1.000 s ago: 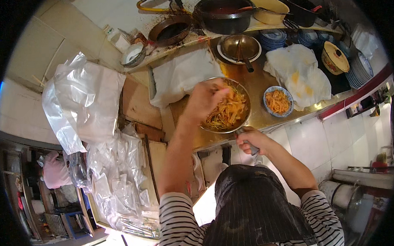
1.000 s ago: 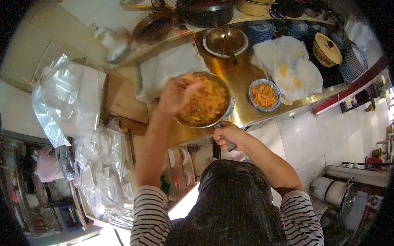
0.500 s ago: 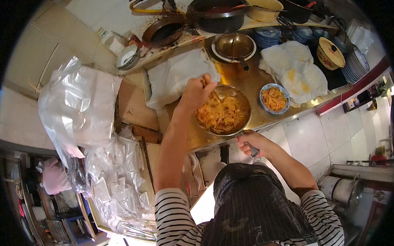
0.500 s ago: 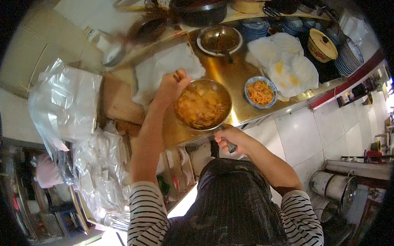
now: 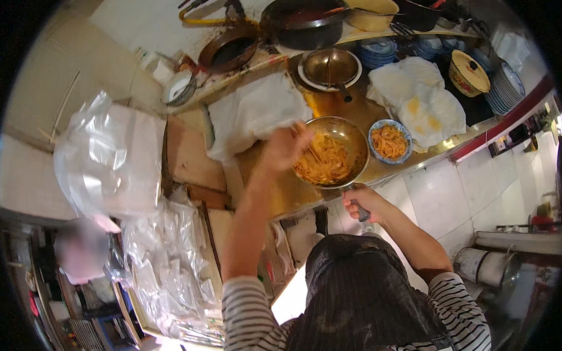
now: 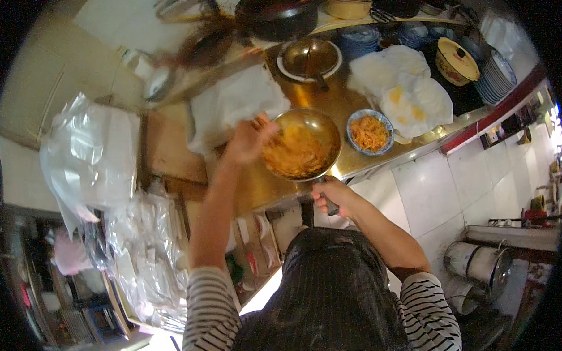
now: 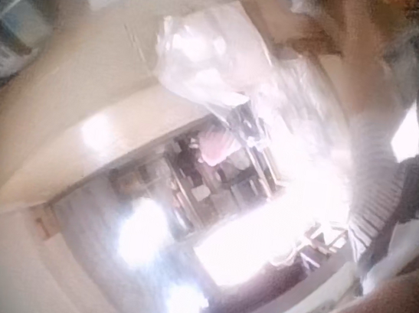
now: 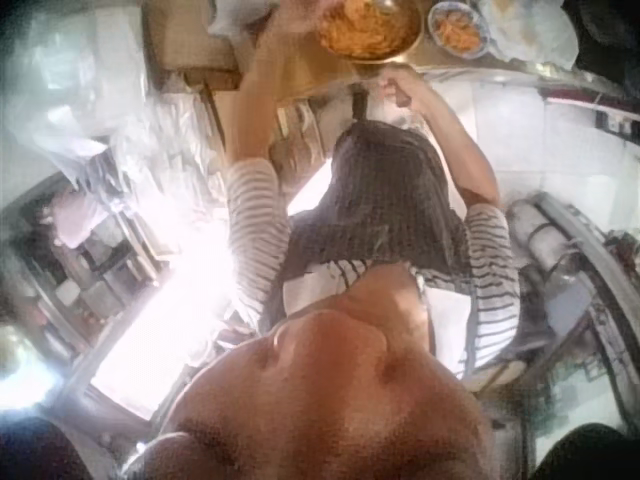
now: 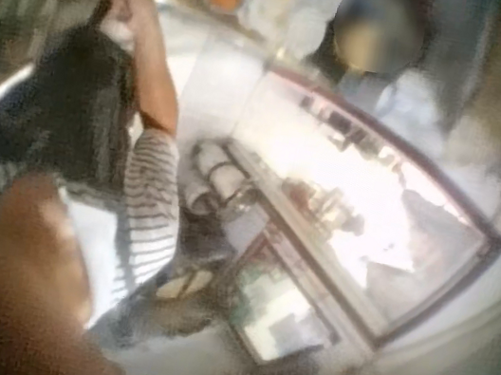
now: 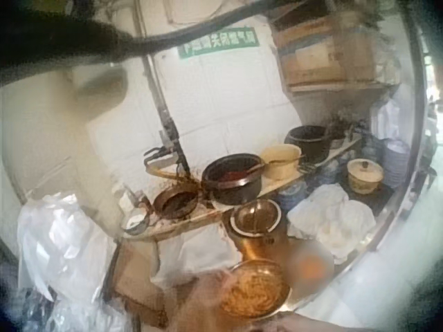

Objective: The person scoops a dark sauce from a pot into two bowls containing noodles and vegetables. They add a white ingredient from a plastic bag, mix the contents with chopsticks, and transfer the noodles into serving bowls. Finally, they carry the bowls to a table in the dining area.

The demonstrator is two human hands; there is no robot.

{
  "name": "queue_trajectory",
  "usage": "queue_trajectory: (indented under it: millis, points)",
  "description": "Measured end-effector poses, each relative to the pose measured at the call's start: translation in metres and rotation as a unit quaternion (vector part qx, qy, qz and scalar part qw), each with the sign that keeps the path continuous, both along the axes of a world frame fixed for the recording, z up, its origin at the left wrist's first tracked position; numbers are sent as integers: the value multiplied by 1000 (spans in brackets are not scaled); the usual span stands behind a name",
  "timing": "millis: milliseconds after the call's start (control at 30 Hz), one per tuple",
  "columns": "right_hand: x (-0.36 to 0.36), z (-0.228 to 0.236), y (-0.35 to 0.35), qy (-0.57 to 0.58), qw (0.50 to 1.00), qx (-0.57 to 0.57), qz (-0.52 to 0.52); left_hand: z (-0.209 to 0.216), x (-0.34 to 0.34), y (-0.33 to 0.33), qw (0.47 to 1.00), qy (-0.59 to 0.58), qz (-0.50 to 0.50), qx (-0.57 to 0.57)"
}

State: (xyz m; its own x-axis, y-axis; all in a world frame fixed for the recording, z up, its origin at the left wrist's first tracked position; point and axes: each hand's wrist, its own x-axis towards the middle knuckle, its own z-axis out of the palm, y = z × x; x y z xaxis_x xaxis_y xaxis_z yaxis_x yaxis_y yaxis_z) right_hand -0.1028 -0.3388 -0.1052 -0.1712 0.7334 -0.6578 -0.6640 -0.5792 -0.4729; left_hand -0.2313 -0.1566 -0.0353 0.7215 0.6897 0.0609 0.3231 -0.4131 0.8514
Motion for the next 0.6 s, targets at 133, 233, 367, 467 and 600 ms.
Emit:
queue_trajectory:
  millis: [133,233,367,467,600]
  points:
    - [-12,3,3,-56,998,-5,14,12,-2,-3,996,-80,-1,44]
    - [6,9,0,-95,995,-4,-12,32,-34,8,992,-114,37,-24]
    - [2,14,5,-80,996,20,-36,29,-43,-10,997,-68,17,-14]
    - [0,14,6,-59,998,18,11,32,-29,3,991,-90,94,42]
    - [7,15,1,-83,996,14,-23,53,-55,15,996,-40,73,39]
